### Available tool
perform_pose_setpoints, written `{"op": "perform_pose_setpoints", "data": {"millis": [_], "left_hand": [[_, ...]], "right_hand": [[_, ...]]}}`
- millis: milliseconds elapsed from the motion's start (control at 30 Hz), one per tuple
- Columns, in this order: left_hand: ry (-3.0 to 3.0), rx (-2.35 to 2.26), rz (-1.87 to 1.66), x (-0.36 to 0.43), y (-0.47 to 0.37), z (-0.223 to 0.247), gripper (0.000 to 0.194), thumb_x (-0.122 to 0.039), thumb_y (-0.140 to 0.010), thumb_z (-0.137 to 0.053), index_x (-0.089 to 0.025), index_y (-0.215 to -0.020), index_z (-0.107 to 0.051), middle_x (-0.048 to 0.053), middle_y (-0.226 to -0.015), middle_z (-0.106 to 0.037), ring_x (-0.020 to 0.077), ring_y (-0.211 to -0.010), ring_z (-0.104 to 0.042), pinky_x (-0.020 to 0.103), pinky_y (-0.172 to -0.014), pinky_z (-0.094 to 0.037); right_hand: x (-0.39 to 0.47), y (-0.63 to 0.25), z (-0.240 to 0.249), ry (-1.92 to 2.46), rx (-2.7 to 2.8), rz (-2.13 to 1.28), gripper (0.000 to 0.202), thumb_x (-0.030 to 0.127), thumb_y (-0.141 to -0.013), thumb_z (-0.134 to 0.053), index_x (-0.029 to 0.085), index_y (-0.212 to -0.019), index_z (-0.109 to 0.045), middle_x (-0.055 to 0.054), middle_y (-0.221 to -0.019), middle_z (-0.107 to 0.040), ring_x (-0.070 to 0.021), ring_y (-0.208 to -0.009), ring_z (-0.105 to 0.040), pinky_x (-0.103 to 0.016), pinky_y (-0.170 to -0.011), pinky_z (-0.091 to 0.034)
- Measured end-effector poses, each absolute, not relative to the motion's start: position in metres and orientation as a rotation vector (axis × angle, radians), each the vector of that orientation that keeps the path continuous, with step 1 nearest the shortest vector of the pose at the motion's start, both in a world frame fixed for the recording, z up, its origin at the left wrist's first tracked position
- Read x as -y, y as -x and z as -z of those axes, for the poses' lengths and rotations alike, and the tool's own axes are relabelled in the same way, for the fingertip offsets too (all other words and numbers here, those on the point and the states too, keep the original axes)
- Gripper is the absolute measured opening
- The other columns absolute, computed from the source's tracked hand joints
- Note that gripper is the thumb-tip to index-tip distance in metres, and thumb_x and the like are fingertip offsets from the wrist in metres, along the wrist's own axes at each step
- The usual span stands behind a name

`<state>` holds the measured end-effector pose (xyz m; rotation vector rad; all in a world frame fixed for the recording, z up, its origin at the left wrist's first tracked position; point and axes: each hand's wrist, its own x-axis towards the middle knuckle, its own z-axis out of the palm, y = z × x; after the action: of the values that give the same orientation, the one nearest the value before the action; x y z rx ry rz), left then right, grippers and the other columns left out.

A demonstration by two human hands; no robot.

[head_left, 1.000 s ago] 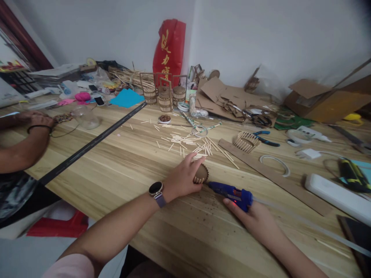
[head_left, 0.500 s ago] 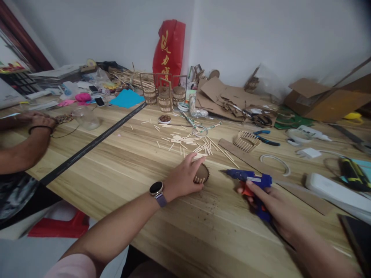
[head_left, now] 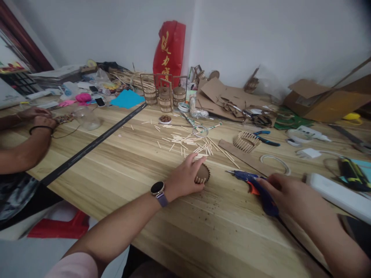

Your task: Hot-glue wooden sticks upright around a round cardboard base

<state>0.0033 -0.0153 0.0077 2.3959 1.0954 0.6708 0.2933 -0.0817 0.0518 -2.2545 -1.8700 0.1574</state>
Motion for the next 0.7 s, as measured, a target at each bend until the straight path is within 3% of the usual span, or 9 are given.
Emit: {"op": "perform_pose_setpoints", "data": {"millis": [133, 233, 400, 500, 700], "left_hand": [[-2.404, -1.112, -0.641, 0.015, -0.004, -0.009, 0.085, -0.024, -0.070, -0.075, -0.020, -0.144, -0.034, 0.018, -0.152, -0.028, 0.0346, -0.137, -0.039, 0.048, -0.107, -0.043], [-2.415, -1.119, -0.628, 0.015, -0.004, -0.010, 0.085, -0.024, -0.069, -0.075, -0.018, -0.144, -0.034, 0.019, -0.151, -0.029, 0.0343, -0.137, -0.039, 0.047, -0.108, -0.043], [-2.417, -1.106, -0.636, 0.015, -0.004, -0.011, 0.087, -0.023, -0.069, -0.075, -0.019, -0.145, -0.033, 0.018, -0.151, -0.029, 0.0348, -0.135, -0.042, 0.048, -0.106, -0.044], [-2.418, -1.084, -0.653, 0.015, -0.003, -0.011, 0.087, -0.023, -0.069, -0.074, -0.022, -0.145, -0.032, 0.017, -0.151, -0.030, 0.0340, -0.136, -0.041, 0.048, -0.106, -0.044], [-2.413, -1.054, -0.670, 0.013, -0.003, -0.011, 0.084, -0.024, -0.070, -0.075, -0.020, -0.143, -0.034, 0.017, -0.150, -0.030, 0.0340, -0.138, -0.038, 0.047, -0.110, -0.041]], "right_hand": [[0.051, -0.258, -0.058, 1.940, 2.154, -0.220, 0.023, 0.039, -0.084, -0.051, 0.025, -0.077, -0.068, -0.007, -0.078, -0.072, -0.0230, -0.068, -0.066, -0.032, -0.061, -0.045], [0.014, -0.233, -0.057, 1.685, 2.381, -0.201, 0.025, 0.024, -0.087, -0.046, 0.021, -0.090, -0.071, -0.009, -0.089, -0.074, -0.0231, -0.081, -0.066, -0.032, -0.070, -0.047], [-0.037, -0.202, -0.048, 1.498, 2.534, -0.263, 0.029, 0.014, -0.086, -0.050, 0.018, -0.104, -0.072, -0.010, -0.108, -0.074, -0.0214, -0.099, -0.065, -0.029, -0.086, -0.046], [-0.051, -0.192, -0.041, 1.447, 2.605, -0.291, 0.030, 0.013, -0.086, -0.052, 0.018, -0.108, -0.071, -0.009, -0.109, -0.073, -0.0192, -0.100, -0.065, -0.026, -0.086, -0.045], [-0.046, -0.191, -0.041, 1.586, 2.660, -0.245, 0.018, 0.019, -0.086, -0.055, 0.017, -0.086, -0.072, -0.009, -0.091, -0.073, -0.0190, -0.084, -0.065, -0.025, -0.072, -0.043]]}}
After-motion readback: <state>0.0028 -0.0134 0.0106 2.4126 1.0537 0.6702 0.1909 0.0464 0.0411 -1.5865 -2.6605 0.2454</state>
